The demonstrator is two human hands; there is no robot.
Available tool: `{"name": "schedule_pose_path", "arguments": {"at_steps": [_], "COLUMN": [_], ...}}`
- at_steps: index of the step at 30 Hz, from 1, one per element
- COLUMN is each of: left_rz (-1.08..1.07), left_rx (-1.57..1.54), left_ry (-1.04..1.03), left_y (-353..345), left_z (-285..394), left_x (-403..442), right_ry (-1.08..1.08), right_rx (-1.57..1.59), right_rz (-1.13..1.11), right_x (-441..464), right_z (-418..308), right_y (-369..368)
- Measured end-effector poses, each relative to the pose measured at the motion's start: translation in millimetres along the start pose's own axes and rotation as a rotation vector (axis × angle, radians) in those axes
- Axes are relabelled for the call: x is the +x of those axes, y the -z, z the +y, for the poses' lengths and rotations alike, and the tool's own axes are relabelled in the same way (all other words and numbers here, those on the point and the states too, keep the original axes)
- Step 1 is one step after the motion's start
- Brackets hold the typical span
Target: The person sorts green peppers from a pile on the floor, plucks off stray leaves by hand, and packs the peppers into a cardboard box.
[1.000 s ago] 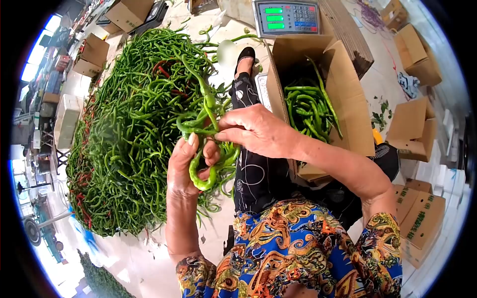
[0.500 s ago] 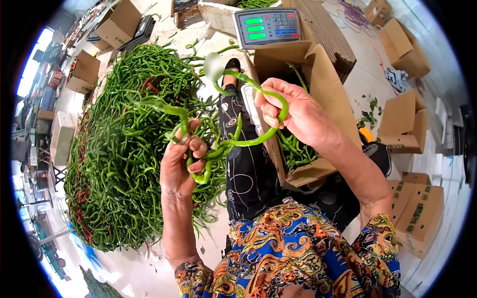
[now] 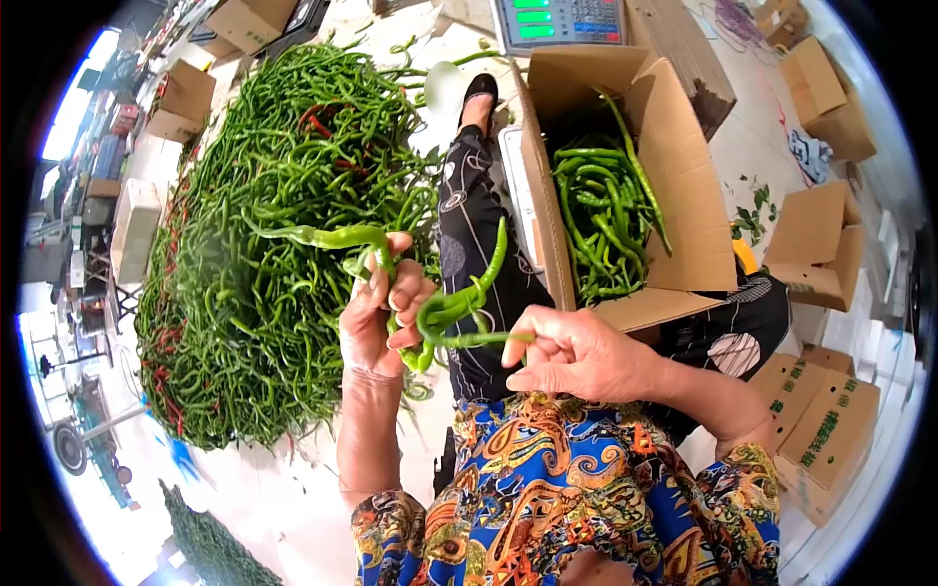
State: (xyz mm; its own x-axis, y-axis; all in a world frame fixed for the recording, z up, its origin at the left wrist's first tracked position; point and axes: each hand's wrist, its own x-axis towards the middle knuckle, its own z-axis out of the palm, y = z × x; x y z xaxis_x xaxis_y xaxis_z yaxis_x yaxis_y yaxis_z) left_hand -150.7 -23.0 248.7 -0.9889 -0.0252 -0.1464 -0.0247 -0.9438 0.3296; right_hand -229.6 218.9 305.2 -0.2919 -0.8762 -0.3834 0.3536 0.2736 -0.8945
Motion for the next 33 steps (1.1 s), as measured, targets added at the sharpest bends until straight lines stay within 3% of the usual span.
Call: {"name": "schedule_pose_path", "arguments": {"at_steps": [3,4,6,7,14,16,18,19,22,24,26,28,30,31,33], "left_rz": [-0.039,-0.130,-0.170,-0.218,-0.090,-0.038,0.064,0.046,0.000,-0.063,0.085,0.323,0.296,0.251,0.157], "left_rx": [-0.048,-0.048,-0.072,-0.093,-0.054,0.034,0.015,-0.015,-0.095,-0.031,0.317,0.667,0.545,0.409,0.098], "left_ry": [-0.004,-0.019,-0.051,-0.060,-0.039,-0.050,-0.049,-0.035,-0.005,-0.026,-0.083,-0.183,-0.229,-0.210,-0.186], "left_y": [6,9,10,13,20,32,34,35,33,31,22,17,24,26,30], "left_z": [3,2,-1,-3,3,10,11,10,3,-1,-1,-1,9,15,18], "left_x": [-10,-10,-10,-7,-13,-16,-20,-21,-22,-18,-18,-17,-21,-22,-24], "right_ry": [0.202,0.178,0.354,0.281,0.271,0.148,0.189,0.301,0.519,0.532,0.513,0.563,0.578,0.203,0.176], "right_rx": [-0.288,-0.283,-0.436,-0.385,-0.713,-0.523,-0.470,-0.664,-0.877,-0.971,-1.036,-0.906,-0.707,-0.082,0.114], "right_rz": [0.361,0.371,0.398,0.358,0.399,0.487,0.590,0.681,0.654,0.728,0.714,0.678,0.620,0.453,0.393], "right_x": [5,5,12,14,29,28,29,35,57,78,85,80,74,63,54], "right_z": [32,36,47,50,111,136,146,144,118,120,106,99,102,92,82], "right_y": [-16,-18,-26,-32,-34,-32,-28,-27,-26,-23,-15,-18,-24,-31,-32]}}
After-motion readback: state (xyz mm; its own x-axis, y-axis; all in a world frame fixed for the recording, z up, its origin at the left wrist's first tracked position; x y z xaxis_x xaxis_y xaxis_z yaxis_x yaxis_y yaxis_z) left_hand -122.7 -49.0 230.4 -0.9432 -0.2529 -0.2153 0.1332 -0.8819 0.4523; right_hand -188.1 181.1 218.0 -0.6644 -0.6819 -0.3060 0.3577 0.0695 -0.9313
